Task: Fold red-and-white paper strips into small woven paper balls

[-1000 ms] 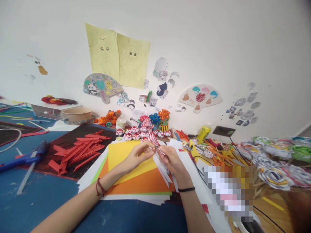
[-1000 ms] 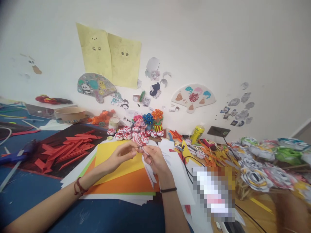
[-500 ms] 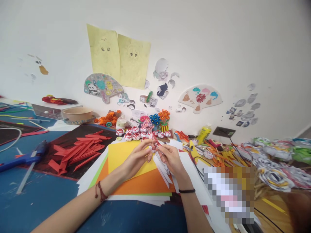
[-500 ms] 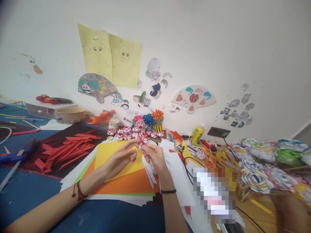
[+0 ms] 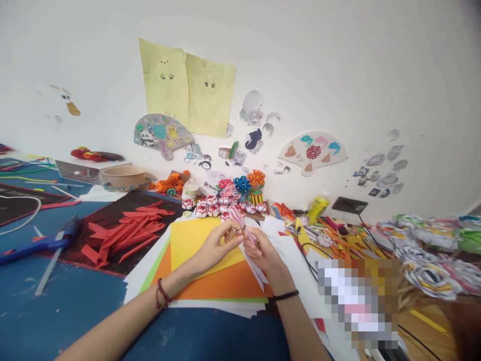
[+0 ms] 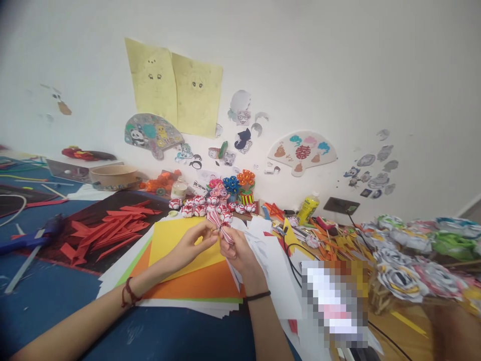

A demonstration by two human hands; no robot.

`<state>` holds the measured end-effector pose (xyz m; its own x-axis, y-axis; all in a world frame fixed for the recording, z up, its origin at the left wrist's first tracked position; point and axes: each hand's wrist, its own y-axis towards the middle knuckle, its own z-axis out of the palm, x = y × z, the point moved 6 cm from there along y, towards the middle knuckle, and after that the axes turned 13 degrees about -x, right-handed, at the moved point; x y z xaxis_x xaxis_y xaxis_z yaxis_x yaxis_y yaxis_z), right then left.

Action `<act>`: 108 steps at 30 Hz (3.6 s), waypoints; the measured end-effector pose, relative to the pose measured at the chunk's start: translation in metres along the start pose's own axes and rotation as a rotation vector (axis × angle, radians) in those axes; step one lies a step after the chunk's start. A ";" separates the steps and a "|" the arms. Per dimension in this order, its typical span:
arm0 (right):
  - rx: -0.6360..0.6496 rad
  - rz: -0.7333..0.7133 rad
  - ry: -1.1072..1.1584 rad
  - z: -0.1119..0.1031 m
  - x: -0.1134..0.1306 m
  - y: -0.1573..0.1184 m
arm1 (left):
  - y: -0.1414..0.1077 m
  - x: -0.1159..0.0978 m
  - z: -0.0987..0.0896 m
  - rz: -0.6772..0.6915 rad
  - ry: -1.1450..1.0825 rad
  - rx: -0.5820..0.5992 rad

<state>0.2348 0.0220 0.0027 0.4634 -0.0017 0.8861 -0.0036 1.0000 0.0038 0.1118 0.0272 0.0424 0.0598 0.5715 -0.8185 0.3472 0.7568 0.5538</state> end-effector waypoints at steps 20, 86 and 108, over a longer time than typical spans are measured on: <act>-0.213 -0.668 -0.789 -0.002 0.035 -0.014 | -0.001 0.028 -0.007 -0.190 -0.028 -0.122; 0.014 -0.275 -0.230 -0.007 0.016 -0.015 | 0.001 -0.019 -0.019 0.133 0.295 0.026; -0.233 -0.881 -1.104 0.019 0.023 -0.019 | 0.013 -0.011 -0.032 -0.264 -0.080 0.004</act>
<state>0.2288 0.0028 0.0320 -0.6763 -0.5059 0.5355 0.1111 0.6485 0.7530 0.0854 0.0409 0.0632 0.0405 0.3275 -0.9440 0.3647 0.8747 0.3191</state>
